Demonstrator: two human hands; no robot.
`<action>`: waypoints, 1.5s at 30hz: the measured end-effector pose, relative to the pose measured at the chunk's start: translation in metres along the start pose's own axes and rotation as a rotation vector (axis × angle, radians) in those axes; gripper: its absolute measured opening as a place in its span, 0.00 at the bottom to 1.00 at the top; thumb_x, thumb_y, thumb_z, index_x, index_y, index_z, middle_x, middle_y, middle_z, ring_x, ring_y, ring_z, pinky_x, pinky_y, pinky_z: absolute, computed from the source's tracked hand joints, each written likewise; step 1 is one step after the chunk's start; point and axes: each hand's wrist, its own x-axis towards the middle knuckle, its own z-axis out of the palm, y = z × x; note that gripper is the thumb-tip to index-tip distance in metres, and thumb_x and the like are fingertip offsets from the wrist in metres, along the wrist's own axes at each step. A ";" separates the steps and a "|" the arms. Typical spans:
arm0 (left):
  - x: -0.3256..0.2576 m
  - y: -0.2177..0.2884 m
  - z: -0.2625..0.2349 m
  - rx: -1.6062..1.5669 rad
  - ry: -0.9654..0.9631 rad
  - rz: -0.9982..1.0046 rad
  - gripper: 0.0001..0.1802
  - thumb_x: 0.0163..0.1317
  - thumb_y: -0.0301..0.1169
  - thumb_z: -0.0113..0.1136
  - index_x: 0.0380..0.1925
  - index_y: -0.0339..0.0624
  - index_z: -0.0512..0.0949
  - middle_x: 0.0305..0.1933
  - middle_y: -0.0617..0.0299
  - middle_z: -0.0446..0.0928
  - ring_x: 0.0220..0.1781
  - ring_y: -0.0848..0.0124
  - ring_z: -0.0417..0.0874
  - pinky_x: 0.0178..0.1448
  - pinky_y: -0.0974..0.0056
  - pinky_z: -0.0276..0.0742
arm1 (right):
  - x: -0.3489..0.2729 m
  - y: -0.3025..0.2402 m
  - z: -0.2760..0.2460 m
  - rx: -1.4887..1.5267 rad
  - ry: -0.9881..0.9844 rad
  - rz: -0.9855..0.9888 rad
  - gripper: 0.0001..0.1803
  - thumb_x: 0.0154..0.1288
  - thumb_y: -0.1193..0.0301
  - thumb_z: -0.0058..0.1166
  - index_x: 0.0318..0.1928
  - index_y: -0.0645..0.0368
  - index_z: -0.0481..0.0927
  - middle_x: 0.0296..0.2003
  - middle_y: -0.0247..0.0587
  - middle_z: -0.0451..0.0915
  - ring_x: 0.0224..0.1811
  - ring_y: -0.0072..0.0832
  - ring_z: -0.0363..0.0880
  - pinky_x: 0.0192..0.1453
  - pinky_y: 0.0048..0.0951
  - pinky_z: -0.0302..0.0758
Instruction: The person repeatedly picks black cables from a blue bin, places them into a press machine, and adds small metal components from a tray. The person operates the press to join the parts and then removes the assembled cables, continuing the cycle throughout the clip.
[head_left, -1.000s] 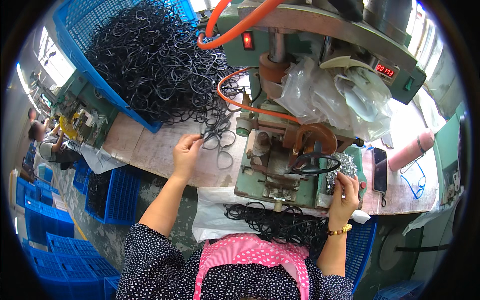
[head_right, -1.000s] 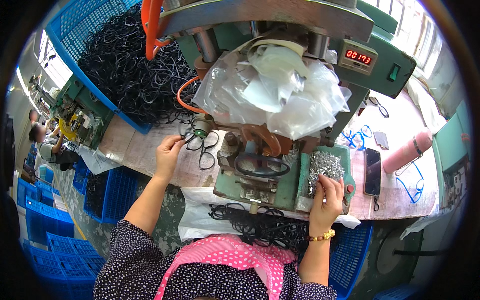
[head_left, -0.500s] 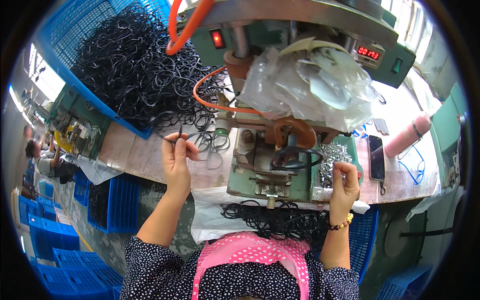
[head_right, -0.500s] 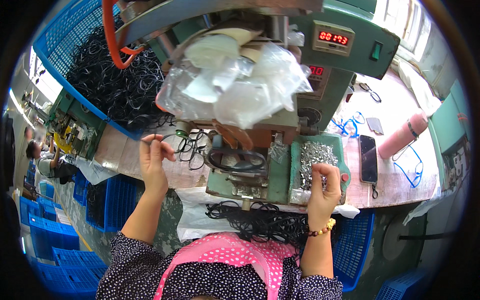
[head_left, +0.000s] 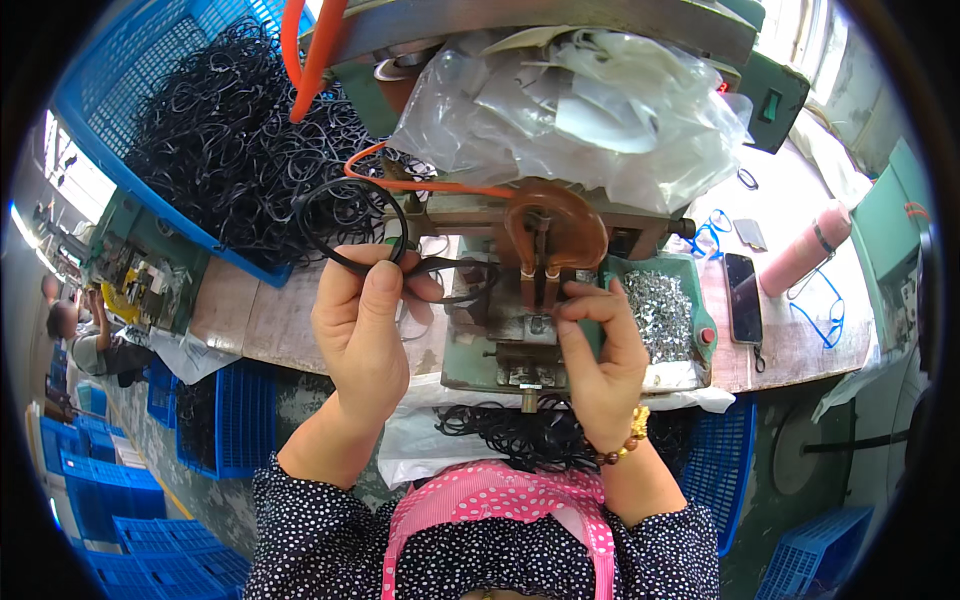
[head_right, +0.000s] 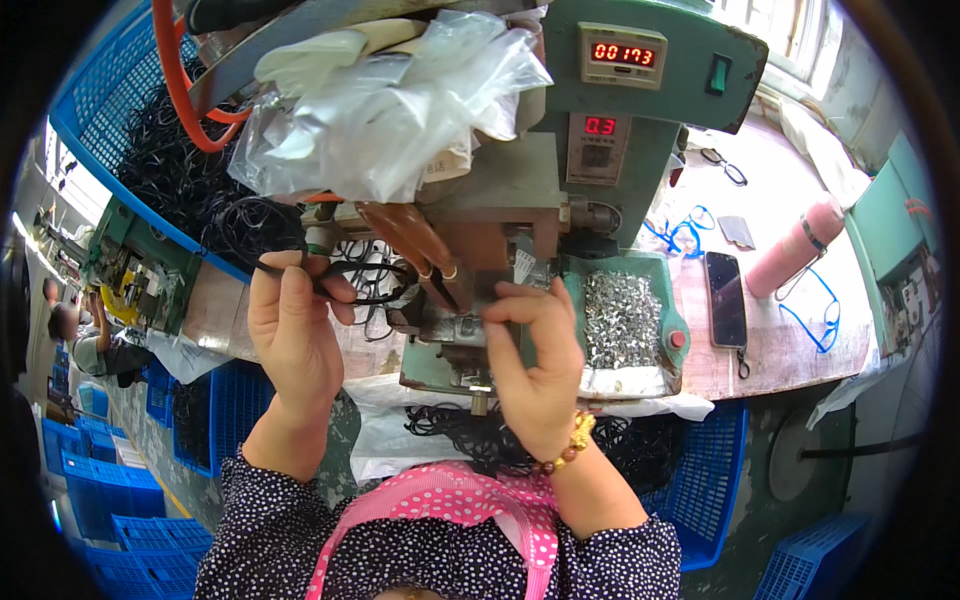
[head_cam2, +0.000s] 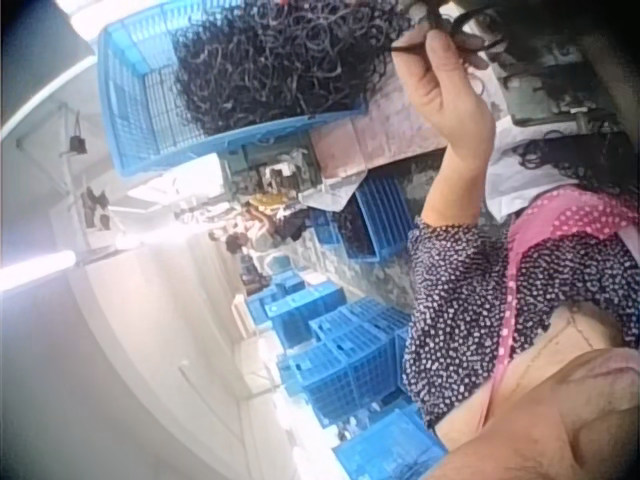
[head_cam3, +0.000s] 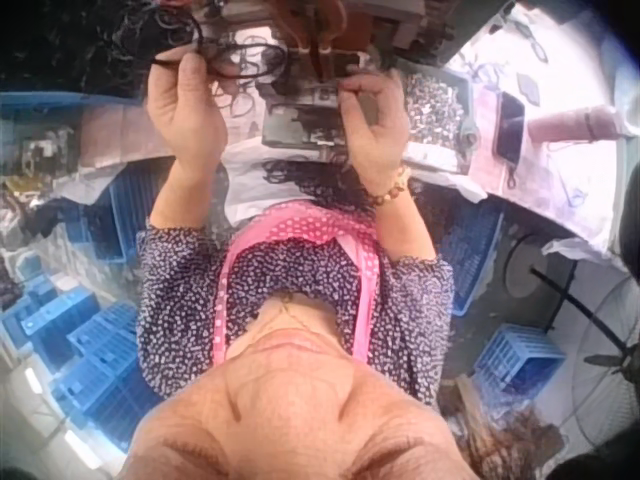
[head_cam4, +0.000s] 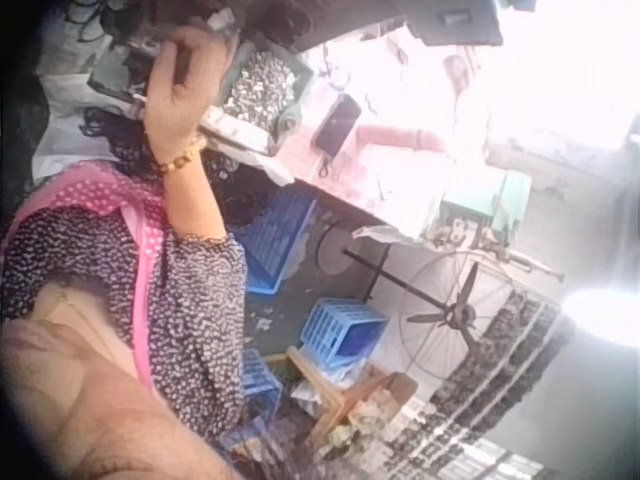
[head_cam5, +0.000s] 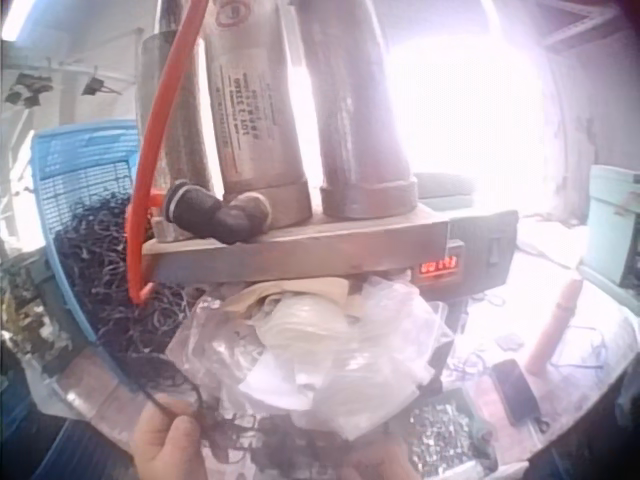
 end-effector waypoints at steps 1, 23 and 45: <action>0.001 -0.001 0.001 -0.005 0.001 0.014 0.10 0.76 0.32 0.55 0.49 0.35 0.75 0.44 0.56 0.82 0.37 0.72 0.84 0.38 0.69 0.77 | -0.001 0.000 0.004 0.028 0.006 0.001 0.08 0.64 0.82 0.59 0.42 0.59 0.79 0.40 0.39 0.82 0.54 0.36 0.83 0.78 0.53 0.54; -0.023 -0.008 0.022 0.412 -0.446 0.076 0.07 0.64 0.23 0.63 0.41 0.34 0.81 0.36 0.51 0.83 0.32 0.59 0.85 0.37 0.61 0.78 | -0.003 -0.007 -0.015 0.259 0.030 0.212 0.17 0.69 0.84 0.52 0.57 0.66 0.74 0.50 0.43 0.83 0.55 0.28 0.80 0.70 0.33 0.67; -0.009 -0.018 0.035 0.524 -0.459 0.405 0.13 0.57 0.28 0.70 0.41 0.36 0.81 0.31 0.53 0.79 0.29 0.53 0.78 0.33 0.54 0.71 | -0.028 0.067 -0.072 -0.837 -0.104 0.049 0.05 0.59 0.73 0.64 0.34 0.55 0.80 0.48 0.39 0.80 0.67 0.47 0.69 0.77 0.57 0.55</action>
